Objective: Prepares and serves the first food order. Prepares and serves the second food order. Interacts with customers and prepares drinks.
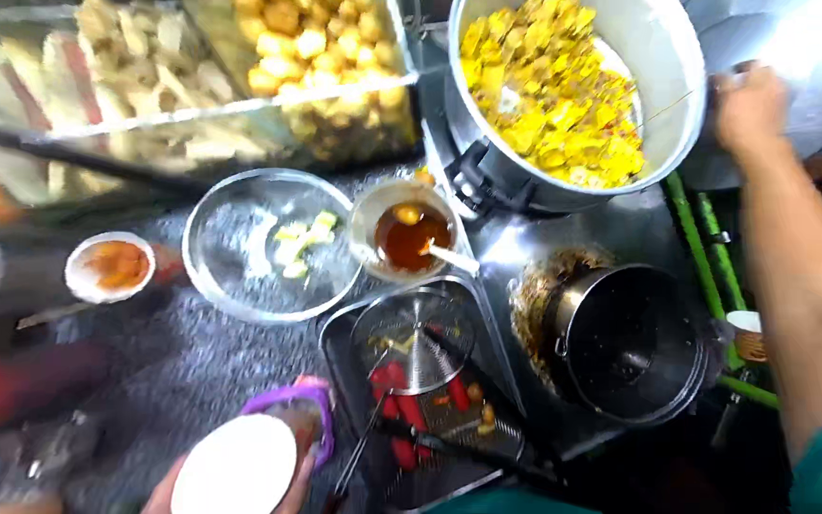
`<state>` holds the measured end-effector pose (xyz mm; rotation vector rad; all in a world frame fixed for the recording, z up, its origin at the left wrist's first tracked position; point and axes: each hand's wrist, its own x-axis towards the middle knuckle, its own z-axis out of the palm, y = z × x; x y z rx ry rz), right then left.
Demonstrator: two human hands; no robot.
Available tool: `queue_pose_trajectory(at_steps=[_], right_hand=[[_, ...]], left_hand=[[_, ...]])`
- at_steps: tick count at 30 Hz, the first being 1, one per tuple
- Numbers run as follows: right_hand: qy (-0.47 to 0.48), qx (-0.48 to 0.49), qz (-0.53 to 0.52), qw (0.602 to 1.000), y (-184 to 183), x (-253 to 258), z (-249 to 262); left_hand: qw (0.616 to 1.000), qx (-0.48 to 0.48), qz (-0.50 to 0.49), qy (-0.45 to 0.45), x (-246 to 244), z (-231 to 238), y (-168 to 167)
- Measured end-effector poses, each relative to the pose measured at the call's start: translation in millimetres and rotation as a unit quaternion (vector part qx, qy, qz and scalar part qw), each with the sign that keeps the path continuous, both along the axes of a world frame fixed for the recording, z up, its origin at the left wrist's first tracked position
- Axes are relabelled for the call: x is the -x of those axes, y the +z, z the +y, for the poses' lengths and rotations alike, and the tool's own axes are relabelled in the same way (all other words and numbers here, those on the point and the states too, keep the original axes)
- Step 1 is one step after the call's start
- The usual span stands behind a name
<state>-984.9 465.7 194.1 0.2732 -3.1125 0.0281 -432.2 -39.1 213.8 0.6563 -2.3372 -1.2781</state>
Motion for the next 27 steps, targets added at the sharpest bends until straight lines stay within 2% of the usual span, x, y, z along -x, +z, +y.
queue_pose_trajectory(at_steps=[3, 6, 8, 9, 11, 13, 16, 21, 23, 27], right_hand=[[-0.035, 0.080, 0.018, 0.996, 48, -77, -32], [0.024, 0.176, -0.026, 0.984, 77, -214, -97], [0.094, 0.241, -0.124, 0.958, 62, -312, -142], [0.134, 0.241, -0.176, 0.945, 49, -357, -161], [0.194, 0.185, -0.250, 0.930, 26, -431, -192], [0.201, 0.142, -0.267, 0.932, 9, -479, -207], [0.150, 0.120, -0.243, 0.951, -4, -504, -210], [0.116, 0.058, -0.316, 0.940, 31, -484, -195], [0.164, 0.081, -0.300, 0.936, 58, -469, -174], [0.311, 0.109, -0.143, 0.933, 109, -422, -121]], left_hand=[[1.000, -0.026, 0.009, 0.014, -2, 1, -2], [0.999, -0.037, 0.023, 0.022, -3, 6, -2], [0.998, -0.046, 0.031, 0.023, -3, 6, -2], [0.998, -0.052, 0.037, 0.019, -3, 6, 0], [0.997, -0.057, 0.053, 0.003, -1, 2, 4], [0.996, -0.057, 0.064, -0.013, -3, -4, 6], [0.996, -0.047, 0.072, -0.022, -5, -11, 5], [0.994, -0.055, 0.084, -0.037, -7, -16, 6], [0.993, -0.059, 0.089, -0.043, -8, -18, 6], [0.993, -0.068, 0.089, -0.037, -5, -22, 3]])
